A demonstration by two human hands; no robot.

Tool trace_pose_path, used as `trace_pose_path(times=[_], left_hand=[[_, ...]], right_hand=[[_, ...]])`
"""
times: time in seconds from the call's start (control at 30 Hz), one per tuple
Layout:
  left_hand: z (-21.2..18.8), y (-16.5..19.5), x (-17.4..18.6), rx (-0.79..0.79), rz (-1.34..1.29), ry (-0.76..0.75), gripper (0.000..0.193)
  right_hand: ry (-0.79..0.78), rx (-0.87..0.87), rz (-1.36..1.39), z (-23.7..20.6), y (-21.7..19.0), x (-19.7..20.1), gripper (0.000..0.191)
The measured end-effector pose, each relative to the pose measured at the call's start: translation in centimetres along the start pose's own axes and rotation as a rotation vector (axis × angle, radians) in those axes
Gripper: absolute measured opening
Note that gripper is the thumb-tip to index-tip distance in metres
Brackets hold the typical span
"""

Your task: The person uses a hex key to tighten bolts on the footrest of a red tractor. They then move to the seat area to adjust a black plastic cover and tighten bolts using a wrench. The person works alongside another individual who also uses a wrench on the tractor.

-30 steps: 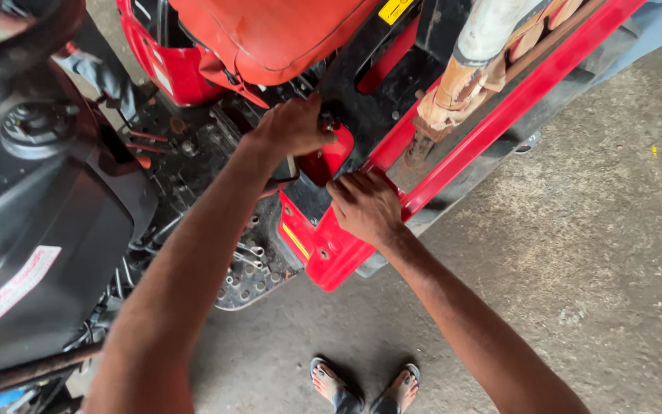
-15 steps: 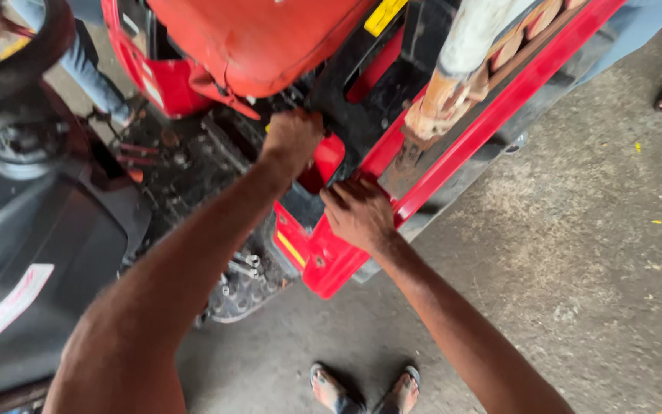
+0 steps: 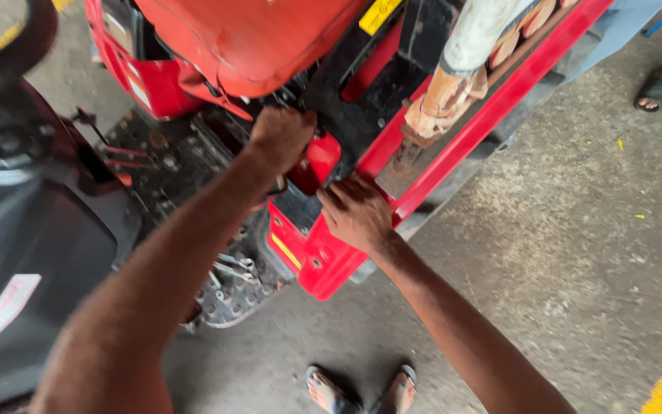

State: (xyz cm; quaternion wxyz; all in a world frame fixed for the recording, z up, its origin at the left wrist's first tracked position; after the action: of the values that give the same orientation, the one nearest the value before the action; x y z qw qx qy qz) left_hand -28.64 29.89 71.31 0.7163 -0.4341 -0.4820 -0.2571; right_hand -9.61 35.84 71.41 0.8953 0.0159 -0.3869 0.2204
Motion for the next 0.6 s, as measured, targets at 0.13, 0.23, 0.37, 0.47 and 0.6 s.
trace_pose_path(times=[0.13,0.23,0.37,0.47,0.6], left_hand=[[-0.5,-2.9,-2.1,0.502,-0.879,-0.684,0.037],[-0.6,-3.6,-2.9,0.623,-1.042,-0.814,0.026],[0.9,-1.4,-2.5,0.180,-0.253,-0.355,0.013],[-0.1,0.4,-1.4,0.053,-0.007,-0.109,0.024],[-0.8,-1.7,-0.6,0.287,-0.476,-0.288,0.040]], right_hand=[[-0.005,-0.001,-0.023,0.3,-0.2,0.0,0.019],[-0.015,0.000,-0.020,0.4,-0.4,-0.1,0.018],[0.002,0.013,-0.037,0.5,-0.6,-0.1,0.018],[-0.023,0.008,-0.042,0.5,-0.7,-0.1,0.019],[-0.015,0.022,-0.058,0.6,-0.9,-0.1,0.018]])
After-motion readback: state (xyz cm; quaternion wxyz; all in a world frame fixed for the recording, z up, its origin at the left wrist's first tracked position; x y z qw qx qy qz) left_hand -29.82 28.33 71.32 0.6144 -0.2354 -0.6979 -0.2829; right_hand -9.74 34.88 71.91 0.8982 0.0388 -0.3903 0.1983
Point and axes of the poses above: each hand's wrist, its own z-axis towards the middle knuckle, its own x-axis out of the back of the hand, y = z × x, the point moved 5 cm from there along z, towards the middle knuckle, and after that the axes turned 4 degrees about y, right-handed, at the moved point
